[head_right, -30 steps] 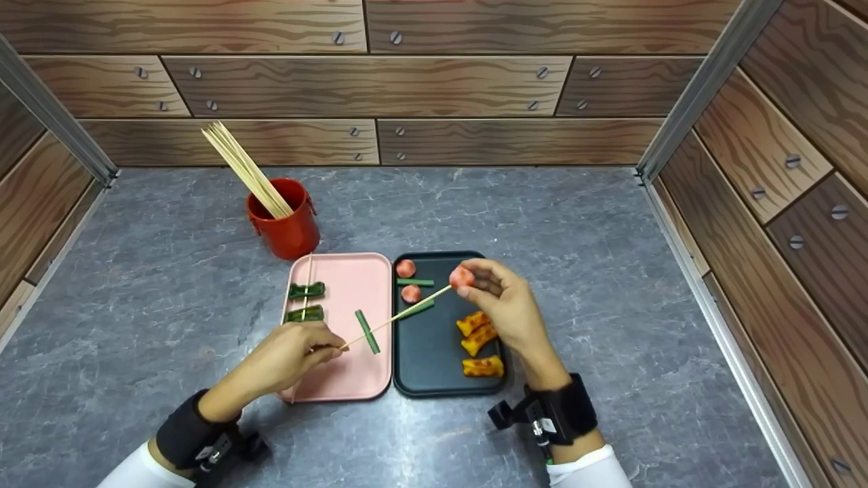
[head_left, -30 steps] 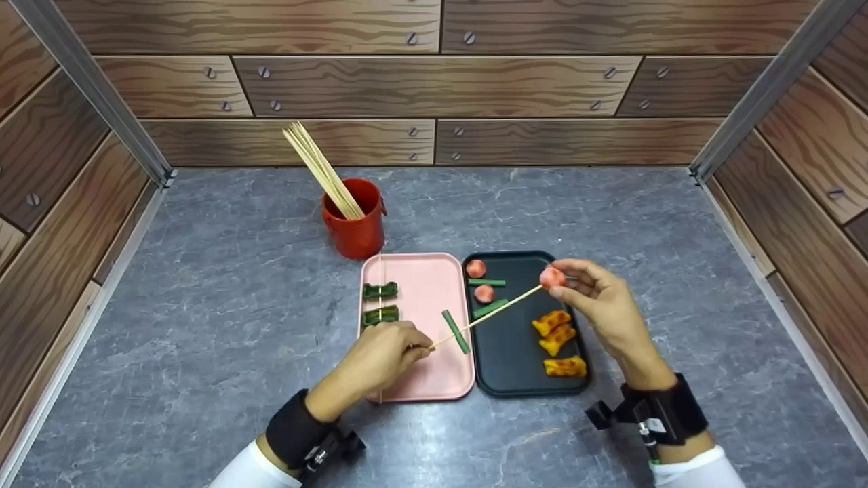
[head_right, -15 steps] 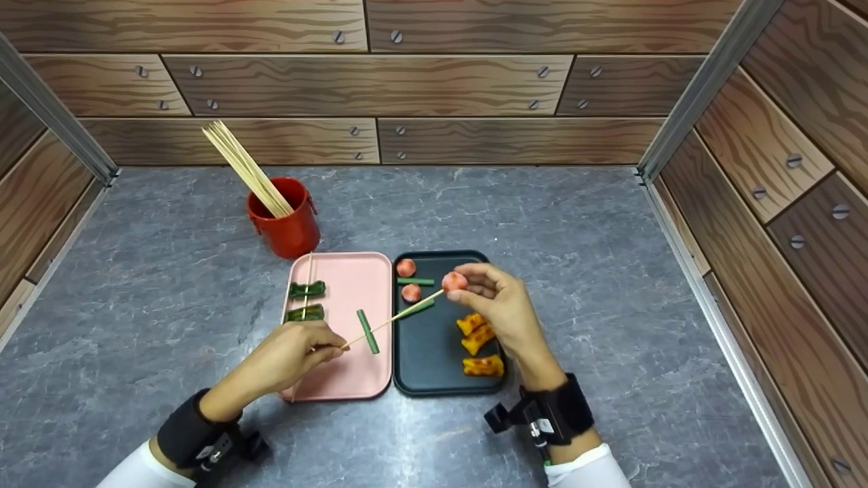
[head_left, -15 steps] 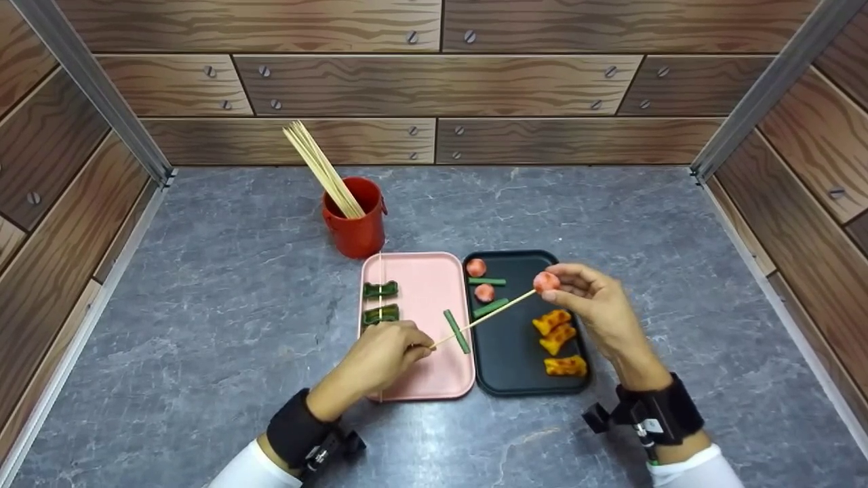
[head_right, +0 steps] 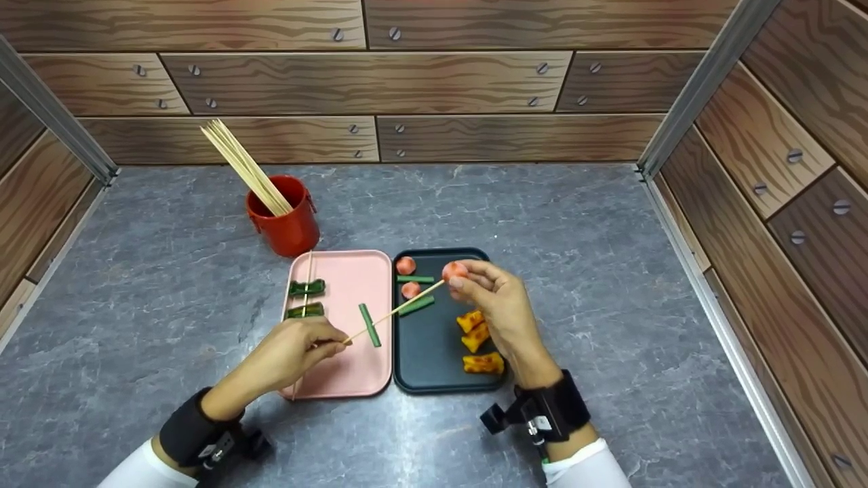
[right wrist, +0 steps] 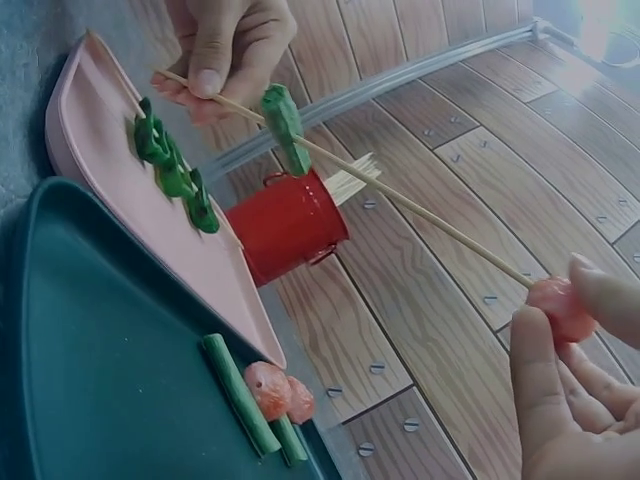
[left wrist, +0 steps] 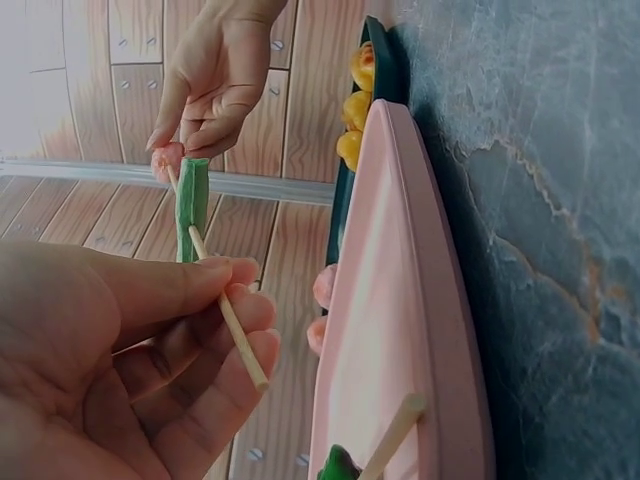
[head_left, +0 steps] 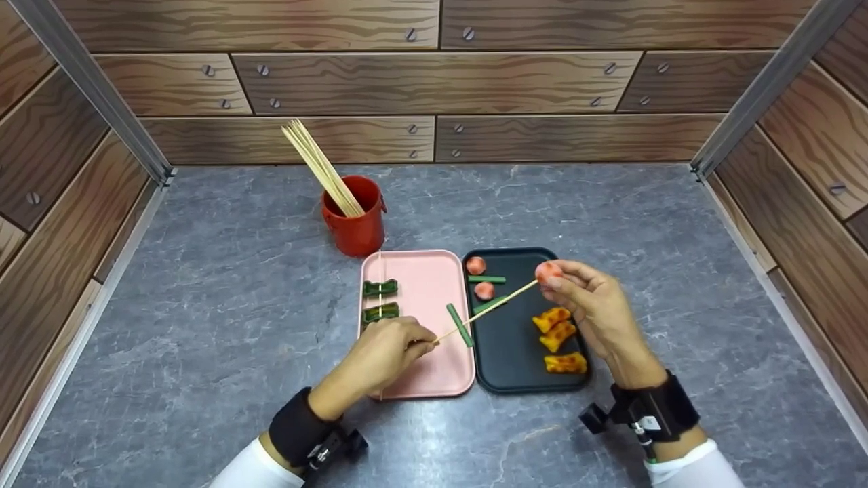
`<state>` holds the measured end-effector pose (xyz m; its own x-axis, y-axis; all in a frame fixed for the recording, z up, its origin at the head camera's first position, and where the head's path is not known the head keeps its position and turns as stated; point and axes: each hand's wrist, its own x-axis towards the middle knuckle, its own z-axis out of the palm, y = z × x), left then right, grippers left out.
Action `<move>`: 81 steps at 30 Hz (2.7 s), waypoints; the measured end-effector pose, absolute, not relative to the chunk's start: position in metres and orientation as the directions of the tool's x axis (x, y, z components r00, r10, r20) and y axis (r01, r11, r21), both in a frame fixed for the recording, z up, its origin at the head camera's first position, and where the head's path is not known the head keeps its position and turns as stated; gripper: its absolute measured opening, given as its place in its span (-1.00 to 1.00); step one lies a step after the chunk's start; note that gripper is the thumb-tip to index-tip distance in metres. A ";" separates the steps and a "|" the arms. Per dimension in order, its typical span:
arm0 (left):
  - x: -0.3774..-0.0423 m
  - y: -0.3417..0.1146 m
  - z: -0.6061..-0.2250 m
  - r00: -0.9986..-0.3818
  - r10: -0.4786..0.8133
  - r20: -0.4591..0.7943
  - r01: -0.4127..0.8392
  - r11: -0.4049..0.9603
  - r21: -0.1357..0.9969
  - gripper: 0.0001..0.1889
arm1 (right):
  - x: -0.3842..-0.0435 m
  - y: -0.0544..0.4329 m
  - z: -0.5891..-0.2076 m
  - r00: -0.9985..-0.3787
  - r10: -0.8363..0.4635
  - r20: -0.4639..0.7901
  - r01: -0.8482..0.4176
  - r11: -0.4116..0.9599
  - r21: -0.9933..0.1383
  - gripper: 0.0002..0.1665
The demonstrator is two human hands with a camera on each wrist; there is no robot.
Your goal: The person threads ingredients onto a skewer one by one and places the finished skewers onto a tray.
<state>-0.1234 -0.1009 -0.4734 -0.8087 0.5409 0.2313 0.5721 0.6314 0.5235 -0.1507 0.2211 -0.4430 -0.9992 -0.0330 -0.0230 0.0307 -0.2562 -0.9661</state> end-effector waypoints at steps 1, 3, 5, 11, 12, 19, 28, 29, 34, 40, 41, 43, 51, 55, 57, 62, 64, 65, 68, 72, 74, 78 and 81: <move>-0.123 -0.100 -0.473 -0.810 0.538 0.233 0.570 0.631 0.526 -0.91 | -0.151 0.221 -0.443 -0.999 -0.037 -0.022 0.031 -0.269 -0.963 -0.76; -0.123 -0.100 -0.473 -0.811 0.535 0.236 0.570 0.633 0.525 -0.91 | -0.151 0.220 -0.444 -0.999 -0.045 -0.017 0.029 -0.282 -0.959 -0.77; -0.123 -0.100 -0.473 -0.811 0.536 0.236 0.572 0.636 0.519 -0.92 | -0.150 0.219 -0.446 -0.999 -0.052 -0.012 0.027 -0.290 -0.957 -0.76; -0.123 -0.100 -0.474 -0.806 0.541 0.241 0.579 0.631 0.517 -0.92 | -0.149 0.219 -0.448 -0.997 -0.077 0.014 0.009 -0.299 -0.954 -0.73; -0.123 -0.100 -0.474 -0.805 0.542 0.242 0.579 0.629 0.518 -0.92 | -0.149 0.218 -0.448 -0.997 -0.078 0.015 0.009 -0.295 -0.956 -0.72; -0.122 -0.101 -0.474 -0.796 0.547 0.258 0.594 0.627 0.503 -0.94 | -0.149 0.214 -0.446 -0.999 -0.041 -0.028 0.038 -0.261 -0.965 -0.74; -0.121 -0.101 -0.474 -0.797 0.544 0.264 0.594 0.624 0.508 -0.94 | -0.147 0.206 -0.448 -0.998 -0.036 -0.057 0.064 -0.229 -0.971 -0.73; -0.121 -0.100 -0.473 -0.797 0.543 0.263 0.593 0.624 0.508 -0.94 | -0.146 0.205 -0.449 -0.997 -0.037 -0.061 0.068 -0.227 -0.972 -0.73; -0.121 -0.100 -0.473 -0.800 0.541 0.259 0.589 0.625 0.512 -0.95 | -0.145 0.204 -0.449 -0.997 -0.039 -0.065 0.073 -0.229 -0.971 -0.73; -0.120 -0.099 -0.473 -0.799 0.535 0.274 0.593 0.626 0.507 -0.94 | -0.144 0.202 -0.452 -0.997 -0.065 -0.042 0.056 -0.224 -0.973 -0.73; -0.120 -0.099 -0.473 -0.798 0.535 0.277 0.594 0.625 0.506 -0.94 | -0.144 0.201 -0.452 -0.997 -0.061 -0.043 0.055 -0.222 -0.974 -0.72; -0.119 -0.099 -0.473 -0.797 0.534 0.282 0.597 0.625 0.504 -0.94 | -0.143 0.201 -0.451 -0.998 -0.059 -0.039 0.051 -0.224 -0.973 -0.73; -0.118 -0.098 -0.474 -0.791 0.527 0.310 0.608 0.622 0.493 -0.96 | -0.141 0.199 -0.451 -0.999 -0.054 -0.008 0.019 -0.214 -0.977 -0.74; -0.117 -0.097 -0.474 -0.794 0.525 0.308 0.605 0.625 0.493 -0.95 | -0.141 0.198 -0.450 -0.998 -0.057 -0.001 0.013 -0.209 -0.978 -0.74; -0.116 -0.097 -0.474 -0.794 0.523 0.309 0.604 0.627 0.492 -0.95 | -0.140 0.198 -0.451 -0.998 -0.062 0.006 0.007 -0.210 -0.978 -0.74; -0.114 -0.095 -0.472 -0.804 0.505 0.315 0.592 0.626 0.507 -0.94 | -0.139 0.194 -0.452 -0.998 -0.066 0.015 -0.001 -0.212 -0.977 -0.73; -0.114 -0.094 -0.472 -0.804 0.500 0.320 0.592 0.630 0.502 -0.94 | -0.138 0.190 -0.453 -0.997 -0.071 0.001 0.014 -0.212 -0.977 -0.73; -0.113 -0.093 -0.471 -0.803 0.500 0.324 0.594 0.633 0.497 -0.94 | -0.138 0.188 -0.454 -0.997 -0.071 -0.007 0.022 -0.209 -0.978 -0.74; -0.113 -0.091 -0.471 -0.796 0.507 0.332 0.605 0.636 0.480 -0.93 | -0.137 0.183 -0.455 -0.997 -0.071 -0.025 0.039 -0.204 -0.978 -0.76; -0.113 -0.089 -0.472 -0.795 0.508 0.331 0.605 0.635 0.481 -0.94 | -0.135 0.181 -0.455 -0.999 -0.045 -0.023 0.032 -0.207 -0.978 -0.78; -0.112 -0.089 -0.473 -0.799 0.503 0.329 0.600 0.635 0.487 -0.94 | -0.134 0.180 -0.455 -0.999 -0.044 -0.026 0.035 -0.207 -0.978 -0.77; -0.111 -0.089 -0.474 -0.805 0.493 0.329 0.592 0.635 0.496 -0.94 | -0.134 0.180 -0.455 -0.997 -0.055 -0.047 0.057 -0.198 -0.978 -0.76; -0.110 -0.088 -0.475 -0.810 0.487 0.326 0.585 0.633 0.507 -0.94 | -0.134 0.179 -0.455 -0.997 -0.063 -0.052 0.063 -0.186 -0.981 -0.78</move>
<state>-0.1100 -0.0883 -0.4746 -0.8101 0.4870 0.3264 0.5849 0.6330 0.5071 -0.1344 0.1793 -0.4545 -0.9967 -0.0626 -0.0518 0.0626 -0.1858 -0.9806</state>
